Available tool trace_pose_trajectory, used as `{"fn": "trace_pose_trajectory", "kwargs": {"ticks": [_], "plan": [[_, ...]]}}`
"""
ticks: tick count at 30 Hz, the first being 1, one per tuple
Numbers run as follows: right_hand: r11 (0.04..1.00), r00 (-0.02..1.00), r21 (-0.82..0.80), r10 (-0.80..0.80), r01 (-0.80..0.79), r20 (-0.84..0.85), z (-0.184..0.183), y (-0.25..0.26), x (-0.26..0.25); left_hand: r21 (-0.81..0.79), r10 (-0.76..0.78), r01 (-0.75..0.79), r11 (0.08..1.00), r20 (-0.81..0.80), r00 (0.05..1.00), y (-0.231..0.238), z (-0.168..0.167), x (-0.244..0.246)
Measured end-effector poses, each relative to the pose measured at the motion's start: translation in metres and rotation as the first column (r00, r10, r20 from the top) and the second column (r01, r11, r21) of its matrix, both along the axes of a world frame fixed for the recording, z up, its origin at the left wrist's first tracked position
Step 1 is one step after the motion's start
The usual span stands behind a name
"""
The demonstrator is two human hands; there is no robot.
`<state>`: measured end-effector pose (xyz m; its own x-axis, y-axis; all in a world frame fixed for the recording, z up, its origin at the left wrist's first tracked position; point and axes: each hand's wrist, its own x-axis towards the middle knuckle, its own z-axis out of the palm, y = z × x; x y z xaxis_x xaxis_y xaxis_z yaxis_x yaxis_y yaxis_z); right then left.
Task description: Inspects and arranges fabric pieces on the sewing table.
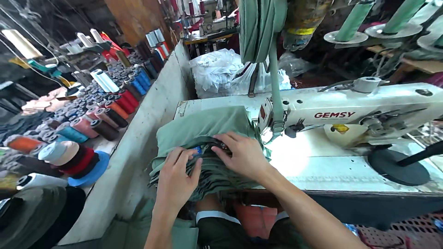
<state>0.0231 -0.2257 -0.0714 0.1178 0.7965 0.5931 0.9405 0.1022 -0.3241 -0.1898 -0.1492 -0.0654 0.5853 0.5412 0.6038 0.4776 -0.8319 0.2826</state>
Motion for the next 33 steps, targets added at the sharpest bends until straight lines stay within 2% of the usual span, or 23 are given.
{"fn": "trace_pose_trajectory", "kwargs": {"ticks": [2,4,5,9,12,13,18,24,26,28,30,33], "plan": [[0.996,1.0,-0.091,0.019,-0.021,-0.022,0.004,0.004,0.006,-0.019,0.006,-0.006,1.0,-0.034,0.999,-0.002,-0.003,0.006],[0.951,0.993,-0.293,0.079,-0.102,-0.089,0.016,0.012,0.01,-0.014,0.02,-0.022,1.0,-0.083,0.996,-0.006,-0.007,0.014],[0.931,0.987,-0.344,0.074,-0.121,-0.145,0.02,0.018,0.012,-0.011,0.033,-0.035,0.999,-0.113,0.993,-0.008,-0.009,0.016],[0.977,0.963,-0.209,-0.09,0.036,-0.254,0.005,0.043,0.027,-0.003,0.095,-0.097,0.995,-0.138,0.986,-0.01,-0.013,0.019],[0.935,0.921,-0.35,-0.178,0.049,-0.347,-0.02,0.05,0.026,-0.01,0.12,-0.124,0.992,-0.162,0.979,-0.008,-0.008,0.021],[0.935,0.909,-0.352,-0.183,0.043,-0.375,-0.028,0.049,0.026,0.0,0.127,-0.129,0.992,-0.169,0.977,-0.006,-0.007,0.023],[0.952,0.912,-0.303,-0.162,0.043,-0.378,-0.042,0.046,0.025,-0.002,0.095,-0.097,0.995,-0.174,0.98,0.003,-0.003,0.04],[0.955,0.905,-0.294,-0.16,0.04,-0.395,-0.035,0.035,0.028,-0.159,0.026,-0.099,0.982,-0.406,0.914,-0.003,0.012,0.069],[0.96,0.897,-0.279,-0.135,0.013,-0.421,-0.034,0.032,0.031,-0.247,-0.004,-0.14,0.959,-0.505,0.863,-0.006,0.022,0.079],[0.961,0.89,-0.275,-0.108,-0.019,-0.442,-0.031,0.029,0.031,-0.267,0.012,-0.201,0.943,-0.574,0.819,-0.009,0.028,0.086],[0.953,0.889,-0.297,-0.088,-0.056,-0.449,-0.028,0.026,0.034,-0.241,0.043,-0.217,0.946,-0.57,0.821,-0.011,0.025,0.086],[0.949,0.894,-0.298,-0.046,-0.1,-0.446,-0.025,0.013,0.038,-0.198,0.062,-0.171,0.965,-0.458,0.887,-0.009,0.011,0.075]]}}
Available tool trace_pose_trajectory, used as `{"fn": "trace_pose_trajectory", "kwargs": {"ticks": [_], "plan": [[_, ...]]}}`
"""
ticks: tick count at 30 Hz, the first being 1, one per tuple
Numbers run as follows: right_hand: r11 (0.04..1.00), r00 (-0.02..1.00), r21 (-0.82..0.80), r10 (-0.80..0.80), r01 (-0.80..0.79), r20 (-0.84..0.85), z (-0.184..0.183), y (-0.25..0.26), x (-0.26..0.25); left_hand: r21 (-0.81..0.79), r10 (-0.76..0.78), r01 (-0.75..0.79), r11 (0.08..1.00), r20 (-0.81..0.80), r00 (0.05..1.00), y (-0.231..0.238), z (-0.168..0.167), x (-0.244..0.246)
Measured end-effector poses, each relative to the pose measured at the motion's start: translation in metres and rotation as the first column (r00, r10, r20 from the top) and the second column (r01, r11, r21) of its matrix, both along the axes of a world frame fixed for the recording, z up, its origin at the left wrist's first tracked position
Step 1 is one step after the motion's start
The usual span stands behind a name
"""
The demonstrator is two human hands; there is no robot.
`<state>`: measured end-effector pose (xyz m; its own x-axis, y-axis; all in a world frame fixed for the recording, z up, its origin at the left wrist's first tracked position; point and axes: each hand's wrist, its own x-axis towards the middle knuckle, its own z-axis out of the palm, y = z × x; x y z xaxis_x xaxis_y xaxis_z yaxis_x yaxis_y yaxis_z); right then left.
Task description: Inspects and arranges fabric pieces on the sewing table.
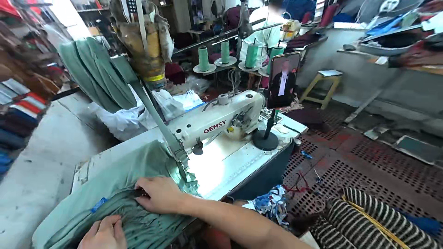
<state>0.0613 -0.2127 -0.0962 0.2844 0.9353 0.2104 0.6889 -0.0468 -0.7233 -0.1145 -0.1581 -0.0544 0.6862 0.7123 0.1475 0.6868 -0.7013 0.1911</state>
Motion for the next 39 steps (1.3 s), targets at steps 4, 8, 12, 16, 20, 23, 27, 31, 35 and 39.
{"fn": "trace_pose_trajectory", "kwargs": {"ticks": [4,8,12,16,20,23,27,31,35,39], "plan": [[0.998,0.998,0.068,0.007,-0.011,0.066,0.009,-0.027,-0.004,0.062,0.043,-0.054,0.997,0.165,0.985,-0.011,-0.008,-0.012],[0.998,0.984,0.055,0.034,-0.044,0.173,0.025,-0.05,-0.017,0.076,0.062,-0.081,0.994,0.225,0.972,-0.022,-0.009,-0.021],[0.995,0.966,0.082,0.029,-0.052,0.256,0.028,-0.06,-0.03,0.027,0.074,-0.083,0.996,0.249,0.966,-0.032,-0.006,-0.027],[0.973,0.914,0.229,-0.064,-0.032,0.401,0.009,-0.049,-0.043,-0.076,0.161,-0.147,0.986,0.253,0.954,-0.028,-0.006,-0.035],[0.962,0.857,0.269,-0.098,-0.049,0.506,0.003,-0.041,-0.054,-0.064,0.144,-0.13,0.989,0.317,0.937,-0.022,-0.018,-0.041],[0.957,0.842,0.282,-0.102,-0.061,0.53,0.002,-0.035,-0.062,-0.013,0.118,-0.121,0.993,0.353,0.928,-0.022,-0.024,-0.043],[0.953,0.817,0.291,-0.102,-0.082,0.568,0.002,-0.029,-0.07,0.055,0.099,-0.129,0.99,0.377,0.921,-0.021,-0.031,-0.043],[0.934,0.816,0.342,-0.118,-0.102,0.566,-0.003,-0.027,-0.065,0.062,0.089,-0.127,0.99,0.417,0.905,-0.02,-0.032,-0.045],[0.948,0.813,0.313,-0.141,-0.053,0.564,-0.001,-0.033,-0.064,0.019,0.111,-0.134,0.991,0.444,0.889,-0.019,-0.032,-0.048],[0.939,0.798,0.335,-0.145,-0.075,0.585,-0.006,-0.026,-0.073,0.028,0.102,-0.127,0.991,0.448,0.888,-0.02,-0.033,-0.046]]}}
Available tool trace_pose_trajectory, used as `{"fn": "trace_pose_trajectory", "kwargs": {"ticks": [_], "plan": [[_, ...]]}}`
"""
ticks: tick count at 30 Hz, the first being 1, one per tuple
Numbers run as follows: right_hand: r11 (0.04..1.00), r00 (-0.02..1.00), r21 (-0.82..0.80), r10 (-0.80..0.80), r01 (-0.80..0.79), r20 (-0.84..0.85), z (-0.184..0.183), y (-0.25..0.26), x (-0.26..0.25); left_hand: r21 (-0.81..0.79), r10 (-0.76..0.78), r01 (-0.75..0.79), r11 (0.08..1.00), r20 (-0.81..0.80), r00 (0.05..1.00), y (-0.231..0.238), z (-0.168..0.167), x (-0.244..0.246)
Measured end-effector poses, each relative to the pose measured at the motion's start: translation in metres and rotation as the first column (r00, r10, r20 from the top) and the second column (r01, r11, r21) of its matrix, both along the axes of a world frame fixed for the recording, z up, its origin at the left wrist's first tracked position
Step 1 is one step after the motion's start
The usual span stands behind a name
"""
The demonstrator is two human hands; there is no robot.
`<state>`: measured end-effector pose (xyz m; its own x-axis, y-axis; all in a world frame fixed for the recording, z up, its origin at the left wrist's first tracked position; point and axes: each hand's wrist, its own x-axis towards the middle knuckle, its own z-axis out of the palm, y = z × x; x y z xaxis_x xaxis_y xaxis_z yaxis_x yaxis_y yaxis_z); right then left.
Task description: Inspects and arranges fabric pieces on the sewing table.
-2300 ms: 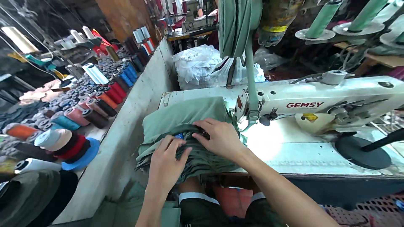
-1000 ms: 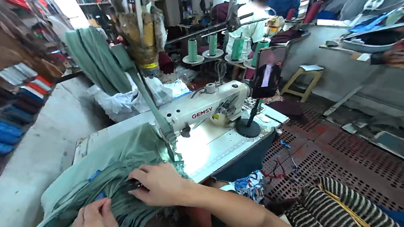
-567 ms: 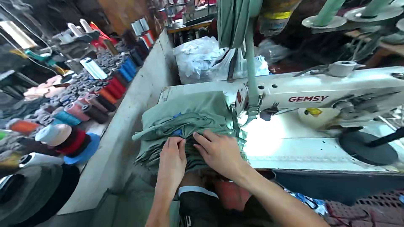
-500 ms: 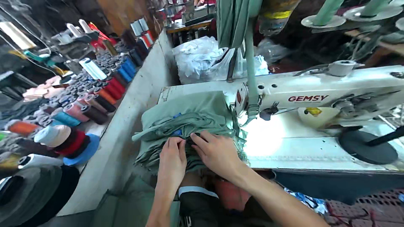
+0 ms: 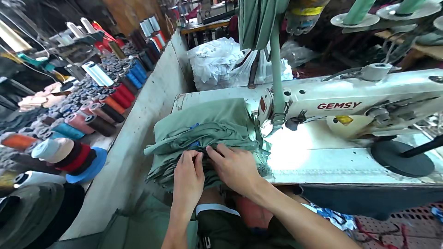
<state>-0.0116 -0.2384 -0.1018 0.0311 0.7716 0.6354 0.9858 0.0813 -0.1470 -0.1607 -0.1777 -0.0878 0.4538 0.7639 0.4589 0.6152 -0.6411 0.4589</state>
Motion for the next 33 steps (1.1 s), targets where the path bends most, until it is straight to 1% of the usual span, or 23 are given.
{"fn": "trace_pose_trajectory", "kwargs": {"ticks": [2,4,7,9,11,14,20,23,26,29,33], "plan": [[0.999,1.0,0.044,0.01,-0.01,-0.009,-0.002,0.003,0.002,0.008,0.003,-0.003,1.0,0.006,1.0,0.001,-0.001,-0.002],[0.998,0.998,0.061,-0.018,0.022,-0.067,-0.003,-0.001,0.008,0.029,0.02,-0.02,0.999,0.021,1.0,0.004,0.001,-0.004],[0.996,0.983,0.034,-0.08,0.087,-0.163,-0.005,-0.014,0.023,0.067,0.016,-0.017,0.998,0.018,1.0,0.009,0.006,-0.008],[0.993,0.974,0.037,-0.106,0.116,-0.198,-0.011,-0.023,0.03,0.039,-0.014,0.016,0.999,-0.04,0.999,0.012,0.012,-0.006],[0.991,0.971,0.045,-0.111,0.123,-0.211,-0.014,-0.029,0.032,-0.009,-0.046,0.045,0.999,-0.131,0.99,0.015,0.017,-0.001],[0.993,0.976,0.043,-0.096,0.106,-0.194,-0.013,-0.034,0.027,0.026,-0.066,0.072,0.997,-0.189,0.98,0.019,0.016,0.005],[0.999,0.991,-0.005,-0.034,0.034,-0.13,0.001,-0.02,0.007,0.076,-0.052,0.058,0.995,-0.082,0.995,0.006,0.009,-0.004],[1.0,0.997,-0.027,-0.009,0.007,-0.077,0.003,-0.007,-0.004,0.107,-0.032,0.042,0.993,-0.085,0.996,0.002,0.007,-0.004],[1.0,0.997,0.01,0.016,-0.015,-0.079,-0.002,-0.003,-0.003,0.126,-0.022,0.033,0.991,-0.092,0.996,0.001,0.009,-0.003],[0.994,0.985,0.079,-0.062,0.075,-0.158,-0.009,-0.013,0.01,0.137,-0.046,0.059,0.989,-0.097,0.994,0.004,0.012,-0.004],[0.988,0.963,0.047,-0.129,0.144,-0.237,-0.018,-0.035,0.027,0.119,-0.108,0.127,0.985,-0.151,0.983,0.01,0.013,0.006]]}}
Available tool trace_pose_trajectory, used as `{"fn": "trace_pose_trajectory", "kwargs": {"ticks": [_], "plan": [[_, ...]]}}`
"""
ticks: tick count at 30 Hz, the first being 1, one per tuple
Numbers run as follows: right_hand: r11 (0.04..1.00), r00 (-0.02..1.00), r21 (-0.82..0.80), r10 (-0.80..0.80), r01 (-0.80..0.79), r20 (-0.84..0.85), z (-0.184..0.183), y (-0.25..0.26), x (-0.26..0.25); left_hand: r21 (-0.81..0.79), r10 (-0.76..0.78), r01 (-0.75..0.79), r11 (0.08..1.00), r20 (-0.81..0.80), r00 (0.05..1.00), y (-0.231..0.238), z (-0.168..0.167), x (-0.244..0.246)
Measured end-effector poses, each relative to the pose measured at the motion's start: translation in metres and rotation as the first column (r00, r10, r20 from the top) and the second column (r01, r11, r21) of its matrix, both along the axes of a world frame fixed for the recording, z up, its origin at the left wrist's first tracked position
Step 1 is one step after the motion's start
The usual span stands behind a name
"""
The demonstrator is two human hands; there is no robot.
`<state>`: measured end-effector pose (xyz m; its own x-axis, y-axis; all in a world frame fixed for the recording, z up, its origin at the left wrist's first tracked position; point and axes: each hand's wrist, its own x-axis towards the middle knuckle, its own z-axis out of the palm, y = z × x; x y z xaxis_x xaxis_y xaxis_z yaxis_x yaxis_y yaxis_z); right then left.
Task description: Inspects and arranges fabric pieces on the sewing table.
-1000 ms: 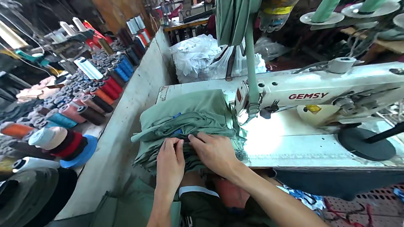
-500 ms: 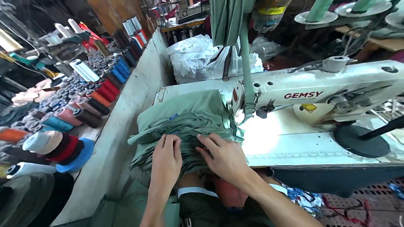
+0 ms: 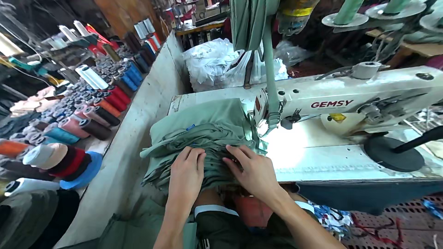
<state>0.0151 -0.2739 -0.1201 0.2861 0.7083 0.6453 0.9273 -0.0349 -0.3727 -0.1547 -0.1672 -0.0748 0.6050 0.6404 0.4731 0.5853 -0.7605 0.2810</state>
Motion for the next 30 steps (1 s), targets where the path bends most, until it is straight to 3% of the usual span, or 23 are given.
{"fn": "trace_pose_trajectory", "kwargs": {"ticks": [7,11,15,18,24,30], "plan": [[0.999,0.999,-0.03,0.042,-0.043,-0.026,0.0,-0.011,-0.001,-0.136,0.022,-0.057,0.989,-0.247,0.969,0.006,0.015,0.026],[0.994,0.993,-0.071,0.071,-0.078,-0.09,0.007,-0.011,-0.008,-0.082,-0.035,0.02,0.996,-0.195,0.98,0.01,0.003,0.017],[0.99,0.992,-0.103,0.091,-0.1,-0.082,0.016,-0.011,-0.009,-0.072,-0.165,0.162,0.984,-0.036,0.986,0.0,0.002,-0.002],[0.981,0.99,-0.133,0.134,-0.14,-0.049,0.02,-0.002,-0.012,-0.099,-0.115,0.114,0.988,-0.001,0.993,-0.014,0.001,-0.004],[0.961,0.968,-0.121,0.251,-0.249,0.004,0.024,0.008,-0.021,0.029,-0.042,0.04,0.999,0.07,0.997,-0.027,-0.012,0.001],[0.978,0.976,-0.04,0.205,-0.203,0.077,0.015,0.008,-0.018,0.032,-0.022,0.019,0.999,0.095,0.995,-0.028,-0.018,0.0]]}}
